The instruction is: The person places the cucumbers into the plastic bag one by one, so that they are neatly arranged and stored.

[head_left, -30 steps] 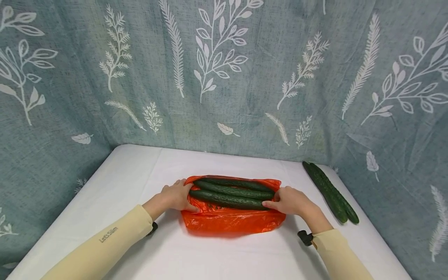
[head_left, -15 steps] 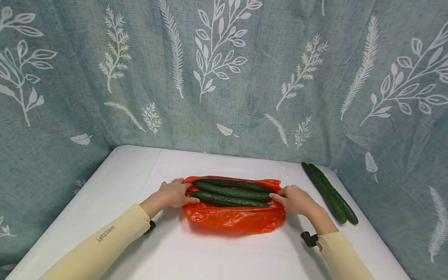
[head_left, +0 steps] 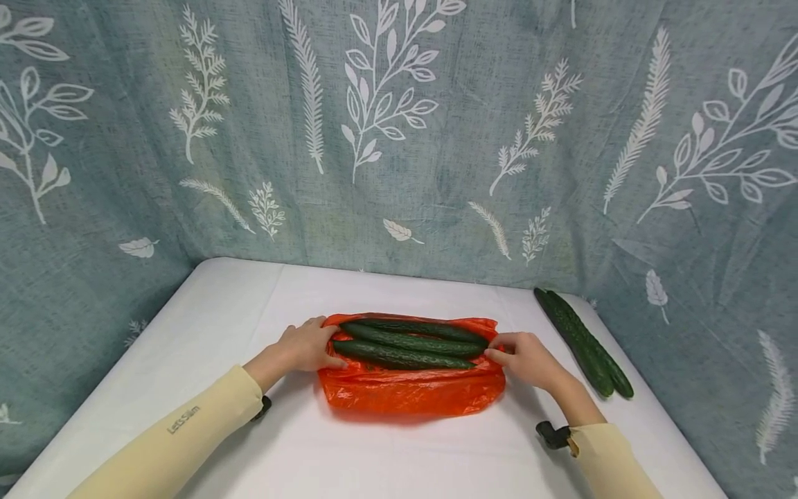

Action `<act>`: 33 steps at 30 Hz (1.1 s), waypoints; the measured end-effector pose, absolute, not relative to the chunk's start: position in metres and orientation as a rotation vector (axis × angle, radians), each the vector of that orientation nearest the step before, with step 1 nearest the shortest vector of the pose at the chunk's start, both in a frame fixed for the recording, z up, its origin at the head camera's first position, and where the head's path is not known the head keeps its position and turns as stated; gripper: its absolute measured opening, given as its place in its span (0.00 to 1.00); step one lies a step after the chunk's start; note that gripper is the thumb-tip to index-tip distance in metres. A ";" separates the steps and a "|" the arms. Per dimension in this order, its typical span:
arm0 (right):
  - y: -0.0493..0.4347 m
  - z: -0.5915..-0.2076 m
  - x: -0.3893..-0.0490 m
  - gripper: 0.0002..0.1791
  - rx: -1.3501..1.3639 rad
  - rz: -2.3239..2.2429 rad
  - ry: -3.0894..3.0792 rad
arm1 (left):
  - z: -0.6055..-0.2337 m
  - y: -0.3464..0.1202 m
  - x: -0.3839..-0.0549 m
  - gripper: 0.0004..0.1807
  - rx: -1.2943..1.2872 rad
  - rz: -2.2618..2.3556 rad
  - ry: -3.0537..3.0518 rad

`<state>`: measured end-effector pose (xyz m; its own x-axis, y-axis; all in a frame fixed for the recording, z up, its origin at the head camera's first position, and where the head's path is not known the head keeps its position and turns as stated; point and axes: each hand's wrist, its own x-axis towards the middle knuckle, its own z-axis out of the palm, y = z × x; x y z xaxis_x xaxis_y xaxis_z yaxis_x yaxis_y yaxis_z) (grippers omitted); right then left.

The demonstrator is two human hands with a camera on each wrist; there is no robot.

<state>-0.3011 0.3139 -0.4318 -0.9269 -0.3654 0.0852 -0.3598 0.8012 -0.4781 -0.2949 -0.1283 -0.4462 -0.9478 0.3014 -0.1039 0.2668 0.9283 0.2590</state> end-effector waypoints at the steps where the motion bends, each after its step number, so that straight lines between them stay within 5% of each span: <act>1: 0.316 -0.432 -0.300 0.07 -0.582 -0.834 2.977 | -0.447 -0.129 -0.295 0.47 0.440 0.365 2.942; 7: 0.334 -0.431 -0.296 0.11 -0.452 -1.025 3.033 | -0.447 -0.129 -0.295 0.48 0.444 0.334 2.942; 15: 0.370 -0.432 -0.290 0.30 -0.114 -1.421 2.828 | -0.447 -0.128 -0.293 0.47 0.428 0.336 2.919; 33: 0.424 -0.421 -0.280 0.42 0.313 -1.585 2.797 | -0.445 -0.126 -0.287 0.48 0.429 0.334 2.920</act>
